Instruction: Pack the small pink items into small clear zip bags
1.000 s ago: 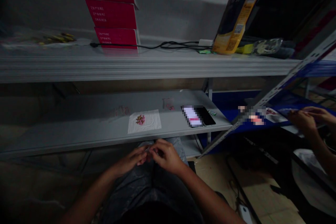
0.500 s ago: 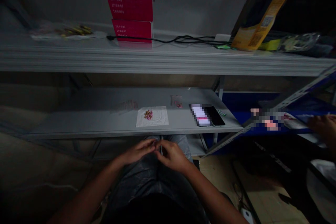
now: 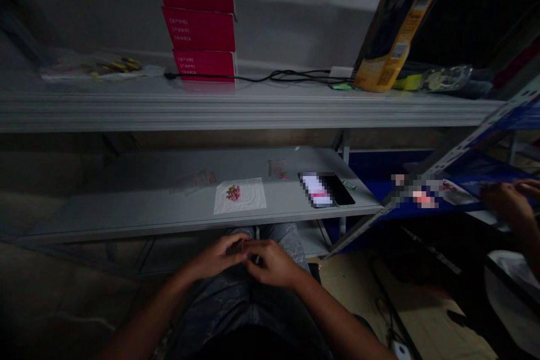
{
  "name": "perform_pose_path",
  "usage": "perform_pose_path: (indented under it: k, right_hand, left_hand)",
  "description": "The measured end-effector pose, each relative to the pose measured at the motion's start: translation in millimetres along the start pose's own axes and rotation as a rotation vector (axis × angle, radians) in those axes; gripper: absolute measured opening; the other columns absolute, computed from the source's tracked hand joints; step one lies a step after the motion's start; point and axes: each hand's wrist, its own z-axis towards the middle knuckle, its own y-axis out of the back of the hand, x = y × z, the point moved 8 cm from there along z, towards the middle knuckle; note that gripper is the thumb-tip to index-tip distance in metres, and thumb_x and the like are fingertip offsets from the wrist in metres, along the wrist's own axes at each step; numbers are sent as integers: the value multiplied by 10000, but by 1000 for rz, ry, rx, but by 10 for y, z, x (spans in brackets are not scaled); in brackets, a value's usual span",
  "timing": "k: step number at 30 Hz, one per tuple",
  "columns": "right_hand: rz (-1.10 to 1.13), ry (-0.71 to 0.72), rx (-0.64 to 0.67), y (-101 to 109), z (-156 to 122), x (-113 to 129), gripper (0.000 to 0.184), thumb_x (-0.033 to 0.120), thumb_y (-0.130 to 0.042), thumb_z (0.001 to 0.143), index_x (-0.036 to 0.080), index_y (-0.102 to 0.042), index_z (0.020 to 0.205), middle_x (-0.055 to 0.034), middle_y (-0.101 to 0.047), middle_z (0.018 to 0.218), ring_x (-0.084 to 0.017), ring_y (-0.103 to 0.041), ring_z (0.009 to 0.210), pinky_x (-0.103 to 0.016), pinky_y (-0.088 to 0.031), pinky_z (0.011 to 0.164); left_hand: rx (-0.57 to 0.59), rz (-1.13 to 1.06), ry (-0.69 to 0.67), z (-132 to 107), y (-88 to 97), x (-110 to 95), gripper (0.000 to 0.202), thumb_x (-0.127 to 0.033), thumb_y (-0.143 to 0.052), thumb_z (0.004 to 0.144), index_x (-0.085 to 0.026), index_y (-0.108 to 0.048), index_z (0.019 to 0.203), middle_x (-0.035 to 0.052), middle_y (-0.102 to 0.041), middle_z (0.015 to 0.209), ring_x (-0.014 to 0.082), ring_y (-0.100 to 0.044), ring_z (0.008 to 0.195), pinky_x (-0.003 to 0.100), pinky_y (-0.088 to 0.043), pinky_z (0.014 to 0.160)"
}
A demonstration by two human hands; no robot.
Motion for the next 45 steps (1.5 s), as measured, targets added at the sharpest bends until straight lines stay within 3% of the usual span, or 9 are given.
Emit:
perform_pose_path:
  k: [3,11,17,20,24,28,34,40,45]
  right_hand:
    - [-23,-65,-79,66,-30,-103,244,141,-572,895,202,-724,1076,-40,-766,965,-185,-710,812,-272,-526,739]
    - [-30,-126,-201,213,-65,-190,183,239,-570,956,192,-742,996,-45,-764,929,-174,-702,796,-272,-516,744]
    - [-7,-151,-299,400,-83,-251,215,292,-555,965,182,-724,888,-36,-738,802,-170,-682,731,-255,-495,668]
    - [52,-220,-350,531,-64,-392,282,370,-537,985,179,-715,879,-49,-732,799,-175,-675,719,-246,-483,614]
    - [119,-235,-395,743,188,-577,331,430,-521,992,166,-691,887,-46,-706,774,-166,-644,677,-249,-477,613]
    - [-55,-157,-339,913,787,-675,221,295,-537,969,149,-701,945,-57,-728,846,-171,-661,742,-248,-473,669]
    - [-515,-114,-49,847,1647,-828,245,133,-560,921,124,-743,1085,-133,-746,1084,-214,-679,927,-277,-466,820]
    - [-529,-60,138,721,1830,-941,215,141,-613,904,166,-775,1044,-91,-761,1046,-202,-672,929,-264,-456,831]
    - [-588,-59,191,668,1833,-919,236,148,-593,921,179,-774,1070,-90,-759,1071,-210,-671,953,-268,-453,838]
  left_hand:
    - [-36,-14,11,7,37,-7,347,-452,-656,906,-239,-647,1180,91,-694,1180,263,-640,1079,398,-482,962]
    - [-149,-54,-1,10,159,91,306,-419,-637,917,-248,-635,1171,76,-691,1174,253,-637,1113,401,-482,990]
    - [-170,-34,3,-82,288,-28,321,-399,-684,886,-252,-659,1170,79,-704,1166,270,-648,1079,410,-486,971]
    - [-193,-136,-66,-100,513,-134,317,-403,-696,878,-240,-674,1148,83,-712,1124,274,-650,1066,398,-482,967]
    - [-418,-348,-97,12,1042,-73,379,-449,-749,829,-204,-691,1111,92,-714,1081,259,-658,1027,350,-500,912]
    - [-584,-640,-64,259,1355,208,428,-536,-759,785,-165,-710,993,78,-704,940,224,-662,866,320,-544,757]
    - [-570,-934,-59,421,1364,442,385,-526,-755,792,-166,-740,927,70,-704,838,210,-657,790,331,-556,750]
    - [-479,-845,-32,413,1283,534,481,-602,-701,812,-144,-769,943,112,-733,867,239,-667,793,352,-513,804]
    - [-458,-745,-29,423,1267,596,512,-640,-635,845,-156,-776,931,122,-744,869,256,-668,795,363,-492,816]
